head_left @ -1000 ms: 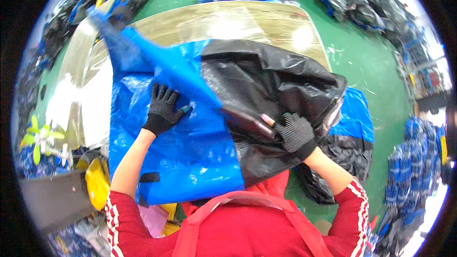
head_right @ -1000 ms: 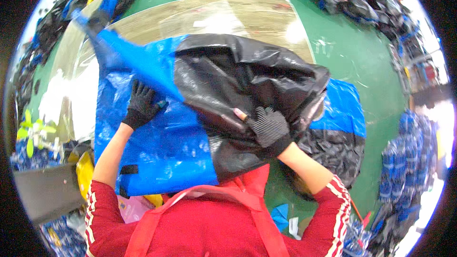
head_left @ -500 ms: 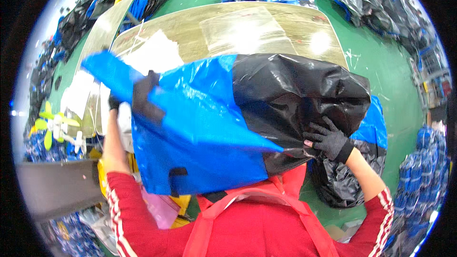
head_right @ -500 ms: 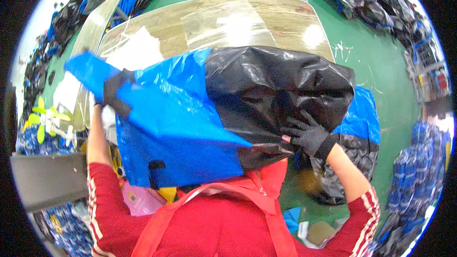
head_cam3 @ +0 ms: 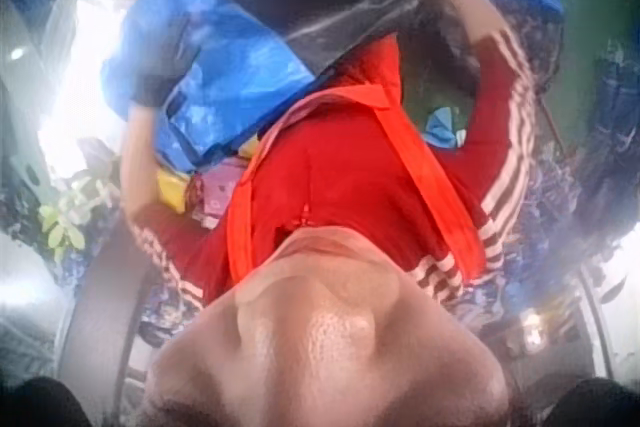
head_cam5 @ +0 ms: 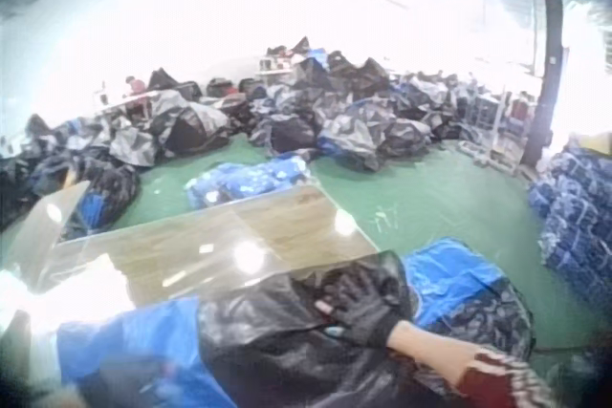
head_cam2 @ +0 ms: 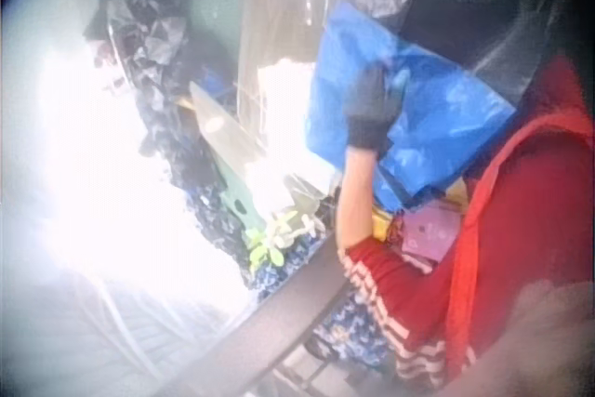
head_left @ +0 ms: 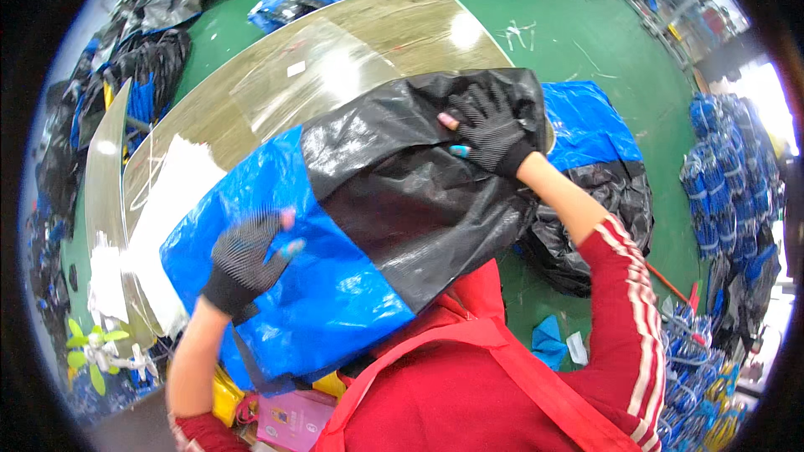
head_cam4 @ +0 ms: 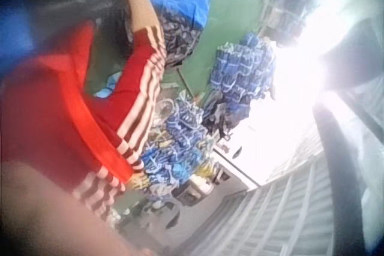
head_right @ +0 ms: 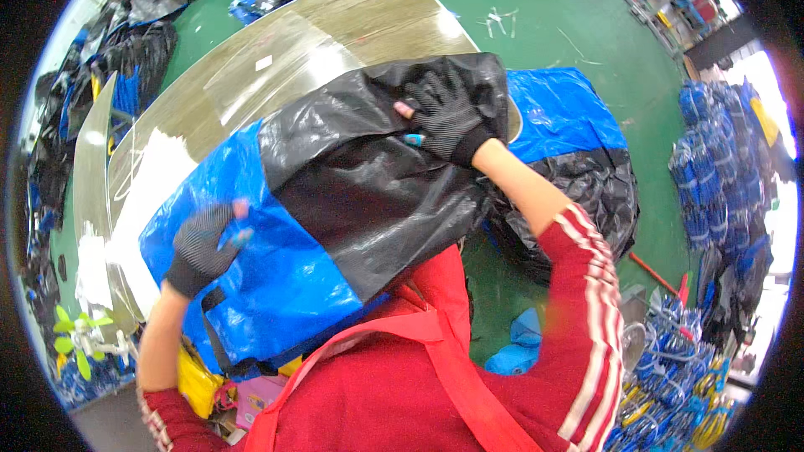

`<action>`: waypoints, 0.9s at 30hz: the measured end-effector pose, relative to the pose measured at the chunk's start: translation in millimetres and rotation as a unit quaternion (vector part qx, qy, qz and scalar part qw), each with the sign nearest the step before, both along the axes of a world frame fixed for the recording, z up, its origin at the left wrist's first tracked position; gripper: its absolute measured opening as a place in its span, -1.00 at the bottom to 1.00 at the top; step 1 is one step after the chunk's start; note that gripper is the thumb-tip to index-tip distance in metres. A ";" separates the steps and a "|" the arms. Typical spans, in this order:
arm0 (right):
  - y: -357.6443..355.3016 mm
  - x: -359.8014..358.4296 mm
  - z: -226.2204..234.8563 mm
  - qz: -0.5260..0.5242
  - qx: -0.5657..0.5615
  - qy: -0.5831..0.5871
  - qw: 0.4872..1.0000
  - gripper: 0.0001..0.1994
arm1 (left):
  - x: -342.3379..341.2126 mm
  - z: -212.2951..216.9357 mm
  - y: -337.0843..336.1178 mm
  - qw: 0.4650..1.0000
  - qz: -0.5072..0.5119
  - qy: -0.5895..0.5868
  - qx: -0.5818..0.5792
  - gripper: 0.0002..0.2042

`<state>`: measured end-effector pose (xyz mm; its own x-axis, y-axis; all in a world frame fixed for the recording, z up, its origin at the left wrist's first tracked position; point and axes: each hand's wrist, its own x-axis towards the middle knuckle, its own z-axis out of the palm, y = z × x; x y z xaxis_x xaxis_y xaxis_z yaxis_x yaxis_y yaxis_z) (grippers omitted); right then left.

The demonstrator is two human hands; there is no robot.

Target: The person repeatedly folds blue and black plastic bags, places each folded bag into a clear plastic sleeve, and sets the packaged item on a table. The cycle of folding, inserting, and placing is repeated multiple times.

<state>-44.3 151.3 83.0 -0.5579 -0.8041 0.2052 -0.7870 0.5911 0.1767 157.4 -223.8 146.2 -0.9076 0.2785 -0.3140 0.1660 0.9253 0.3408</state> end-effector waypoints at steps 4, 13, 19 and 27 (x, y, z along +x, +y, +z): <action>13.6 -22.0 -38.0 0.011 -0.017 -0.043 0.999 -0.43 | -81.4 -70.8 83.7 0.952 -0.098 0.289 0.005 -0.29; 52.8 -68.2 -71.7 -0.138 -0.063 0.034 0.988 -0.44 | -112.5 -121.2 111.0 0.973 -0.113 0.200 -0.029 -0.24; 64.4 0.0 -3.1 0.095 -0.283 -0.032 0.954 -0.49 | -136.8 -140.9 149.6 0.945 -0.136 0.296 -0.008 -0.30; 91.5 149.0 -83.6 -0.019 -0.289 -0.047 0.956 -0.80 | -147.4 -123.0 142.4 0.930 -0.231 0.283 -0.027 -0.30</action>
